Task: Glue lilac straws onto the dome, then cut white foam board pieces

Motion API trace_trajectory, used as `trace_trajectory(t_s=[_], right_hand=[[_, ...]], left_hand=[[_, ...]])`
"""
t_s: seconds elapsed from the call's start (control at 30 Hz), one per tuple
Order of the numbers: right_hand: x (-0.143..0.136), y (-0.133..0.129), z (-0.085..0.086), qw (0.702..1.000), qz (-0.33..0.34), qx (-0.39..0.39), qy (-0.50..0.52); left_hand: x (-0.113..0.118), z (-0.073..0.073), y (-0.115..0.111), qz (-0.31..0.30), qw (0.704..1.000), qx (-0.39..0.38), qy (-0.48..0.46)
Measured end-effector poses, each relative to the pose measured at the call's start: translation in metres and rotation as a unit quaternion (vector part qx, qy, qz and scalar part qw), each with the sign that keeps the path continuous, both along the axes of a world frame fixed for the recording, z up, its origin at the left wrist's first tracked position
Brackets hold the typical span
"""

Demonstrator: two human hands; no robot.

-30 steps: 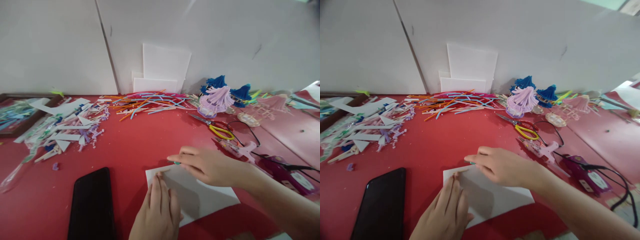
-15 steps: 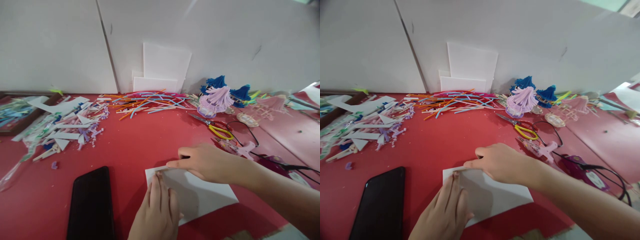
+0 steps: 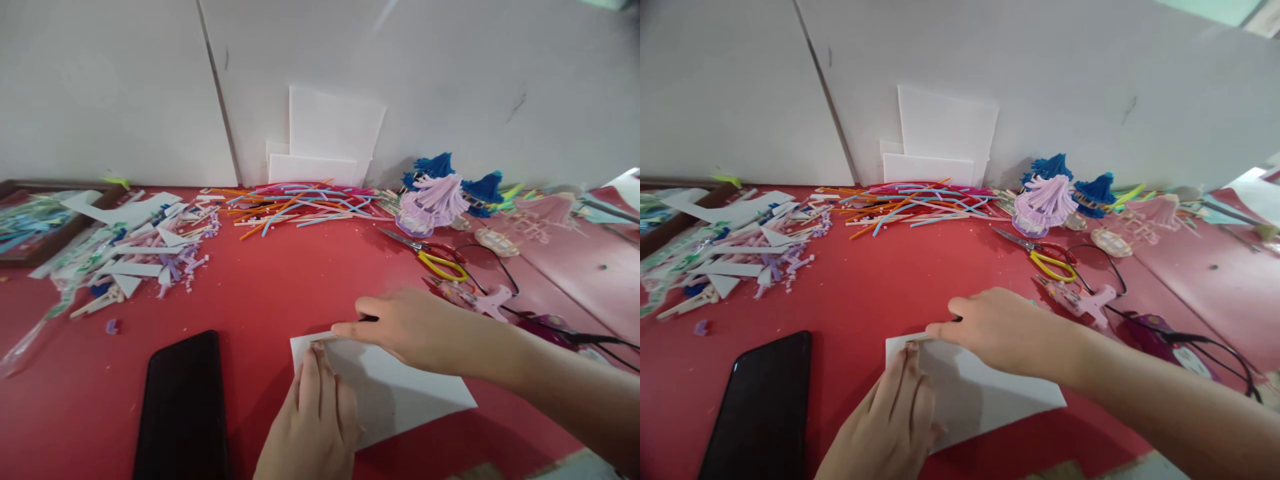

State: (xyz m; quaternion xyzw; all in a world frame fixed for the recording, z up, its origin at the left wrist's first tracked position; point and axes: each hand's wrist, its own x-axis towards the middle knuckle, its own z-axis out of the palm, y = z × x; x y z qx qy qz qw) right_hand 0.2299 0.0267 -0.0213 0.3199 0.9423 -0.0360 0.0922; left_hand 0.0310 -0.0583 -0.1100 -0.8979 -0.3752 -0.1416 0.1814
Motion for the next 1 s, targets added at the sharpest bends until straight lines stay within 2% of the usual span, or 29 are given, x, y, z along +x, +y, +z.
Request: trace_trajectory(t_s=[0.7, 1.0], right_hand=[[0.006, 0.0, -0.004, 1.0, -0.011, -0.017, 0.002], [0.012, -0.001, -0.003, 1.0, -0.018, -0.011, -0.01]], left_hand=[[-0.001, -0.006, -0.001, 0.003, 1.0, 0.012, -0.003], [-0.002, 0.002, 0.0, 0.011, 1.0, -0.011, -0.002]])
